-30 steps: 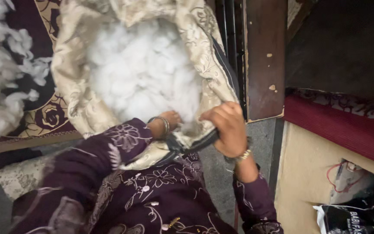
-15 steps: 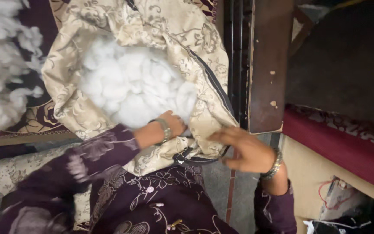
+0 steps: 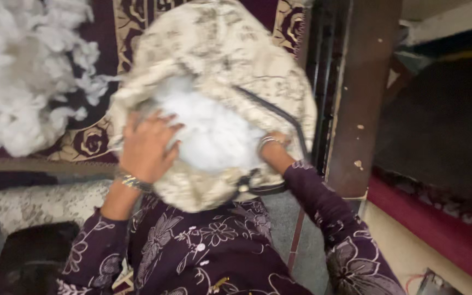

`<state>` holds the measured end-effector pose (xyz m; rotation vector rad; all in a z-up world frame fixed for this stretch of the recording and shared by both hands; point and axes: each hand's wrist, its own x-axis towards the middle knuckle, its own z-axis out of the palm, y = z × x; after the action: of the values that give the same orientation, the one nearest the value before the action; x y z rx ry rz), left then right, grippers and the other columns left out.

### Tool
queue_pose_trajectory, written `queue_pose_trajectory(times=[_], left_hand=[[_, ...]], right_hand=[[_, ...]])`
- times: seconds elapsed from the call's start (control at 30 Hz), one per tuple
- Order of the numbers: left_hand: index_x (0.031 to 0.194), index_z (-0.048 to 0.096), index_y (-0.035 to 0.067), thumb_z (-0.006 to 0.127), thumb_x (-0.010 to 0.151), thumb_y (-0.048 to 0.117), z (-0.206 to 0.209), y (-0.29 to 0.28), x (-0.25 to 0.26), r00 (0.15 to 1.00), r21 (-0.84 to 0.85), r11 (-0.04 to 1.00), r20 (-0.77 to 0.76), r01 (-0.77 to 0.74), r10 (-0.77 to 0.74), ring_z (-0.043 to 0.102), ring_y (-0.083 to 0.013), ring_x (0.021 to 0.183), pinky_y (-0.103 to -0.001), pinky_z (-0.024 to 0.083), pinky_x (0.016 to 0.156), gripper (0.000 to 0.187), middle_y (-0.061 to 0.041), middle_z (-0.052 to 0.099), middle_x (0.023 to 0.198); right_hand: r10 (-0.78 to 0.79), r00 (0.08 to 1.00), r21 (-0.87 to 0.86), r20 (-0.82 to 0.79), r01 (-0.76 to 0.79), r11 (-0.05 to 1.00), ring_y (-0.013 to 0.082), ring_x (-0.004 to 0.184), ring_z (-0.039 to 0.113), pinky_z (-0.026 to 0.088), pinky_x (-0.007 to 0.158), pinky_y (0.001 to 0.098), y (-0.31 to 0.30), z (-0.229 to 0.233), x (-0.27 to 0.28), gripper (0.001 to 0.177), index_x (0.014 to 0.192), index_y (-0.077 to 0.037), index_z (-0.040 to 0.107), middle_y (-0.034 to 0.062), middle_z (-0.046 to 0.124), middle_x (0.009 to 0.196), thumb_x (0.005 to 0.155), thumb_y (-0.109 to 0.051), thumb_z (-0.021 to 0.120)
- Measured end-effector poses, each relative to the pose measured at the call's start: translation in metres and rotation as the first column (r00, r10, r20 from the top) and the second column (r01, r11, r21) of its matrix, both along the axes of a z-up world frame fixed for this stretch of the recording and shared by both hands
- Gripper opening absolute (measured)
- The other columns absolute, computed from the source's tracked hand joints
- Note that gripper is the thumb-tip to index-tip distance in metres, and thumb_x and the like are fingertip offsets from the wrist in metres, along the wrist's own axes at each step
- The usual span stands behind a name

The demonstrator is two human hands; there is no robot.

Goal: The person repeatedly picks up clumps of white cotton from a pile and places them into a patterned fabric bag. They use both hands to fluff and arrange the cotton inside the bag to fill it evenly.

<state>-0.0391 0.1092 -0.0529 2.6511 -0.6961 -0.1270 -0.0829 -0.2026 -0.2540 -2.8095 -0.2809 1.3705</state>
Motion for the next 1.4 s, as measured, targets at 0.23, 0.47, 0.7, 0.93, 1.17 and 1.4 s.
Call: queue_pose_trajectory(times=[0.23, 0.47, 0.7, 0.93, 1.17, 1.4], left_hand=[[0.143, 0.053, 0.003, 0.063, 0.087, 0.028, -0.022, -0.01, -0.025, 0.957, -0.242, 0.926, -0.05, -0.29, 0.286, 0.047, -0.0417, 0.135, -0.058, 0.034, 0.113, 0.062, -0.016, 0.047, 0.15], [0.126, 0.063, 0.01, 0.071, 0.081, 0.027, -0.02, -0.04, -0.002, 0.906, -0.174, 0.905, 0.107, -0.388, 0.409, 0.046, -0.0404, 0.136, -0.055, 0.036, 0.11, 0.048, -0.015, 0.056, 0.136], [0.139, 0.058, 0.006, 0.08, 0.082, 0.032, 0.01, -0.035, 0.054, 0.956, -0.164, 0.95, 0.085, -0.265, 0.281, 0.05, -0.038, 0.13, -0.049, 0.043, 0.106, 0.067, -0.019, 0.054, 0.14], [0.138, 0.059, 0.011, 0.081, 0.081, 0.039, -0.004, -0.062, 0.086, 0.994, 0.045, 0.994, 0.058, -0.097, 0.095, 0.061, -0.0328, 0.11, -0.045, 0.052, 0.087, 0.067, -0.014, 0.064, 0.122], [0.109, 0.075, 0.004, 0.069, 0.091, 0.02, -0.036, -0.024, 0.183, 0.838, -0.427, 0.78, -0.499, -0.458, 0.219, 0.059, -0.0139, 0.057, -0.032, 0.047, 0.054, 0.025, -0.008, 0.069, 0.074], [0.092, 0.071, 0.003, 0.07, 0.099, 0.019, -0.021, -0.032, 0.253, 0.883, -0.697, 0.59, -0.466, -0.409, 0.062, 0.05, -0.0065, 0.065, -0.027, 0.04, 0.058, 0.017, 0.002, 0.064, 0.077]], right_hand=[[0.011, 0.991, -0.199, -0.132, -0.037, 0.979, 0.034, 0.115, 0.069, 0.054, 0.097, 0.0434, -0.094, -0.074, -0.01, 0.039, 0.124, -0.005, 0.073, 0.0213, 0.068, 0.131, 0.089, -0.022, 0.064], [-0.084, 0.995, -0.038, -0.05, 0.083, 0.996, 0.0332, 0.113, 0.069, 0.053, 0.097, 0.0408, -0.133, -0.023, 0.012, 0.037, 0.119, -0.005, 0.076, 0.0214, 0.071, 0.126, 0.089, -0.022, 0.064], [-0.479, 0.657, 0.24, 0.583, 0.424, 0.873, 0.0339, 0.116, 0.062, 0.049, 0.102, 0.0431, -0.119, 0.152, 0.026, 0.048, 0.124, -0.011, 0.071, 0.0145, 0.068, 0.122, 0.081, -0.033, 0.073], [-0.462, 0.595, 0.21, 0.658, 0.444, 0.871, 0.0394, 0.102, 0.066, 0.049, 0.09, 0.0533, -0.122, 0.013, 0.035, 0.045, 0.113, -0.003, 0.072, 0.0208, 0.07, 0.109, 0.08, -0.033, 0.073], [-0.954, 0.183, 0.884, 0.236, 0.367, 0.29, 0.0103, 0.069, 0.055, 0.045, 0.061, 0.03, -0.211, 0.049, 0.109, 0.015, 0.092, 0.001, 0.072, 0.0038, 0.066, 0.076, 0.092, -0.011, 0.063], [-0.983, 0.136, 0.992, -0.123, 0.044, -0.118, 0.0086, 0.079, 0.063, 0.052, 0.074, 0.0249, -0.217, 0.138, 0.182, 0.013, 0.099, 0.0, 0.072, 0.0007, 0.072, 0.089, 0.094, -0.006, 0.061]])
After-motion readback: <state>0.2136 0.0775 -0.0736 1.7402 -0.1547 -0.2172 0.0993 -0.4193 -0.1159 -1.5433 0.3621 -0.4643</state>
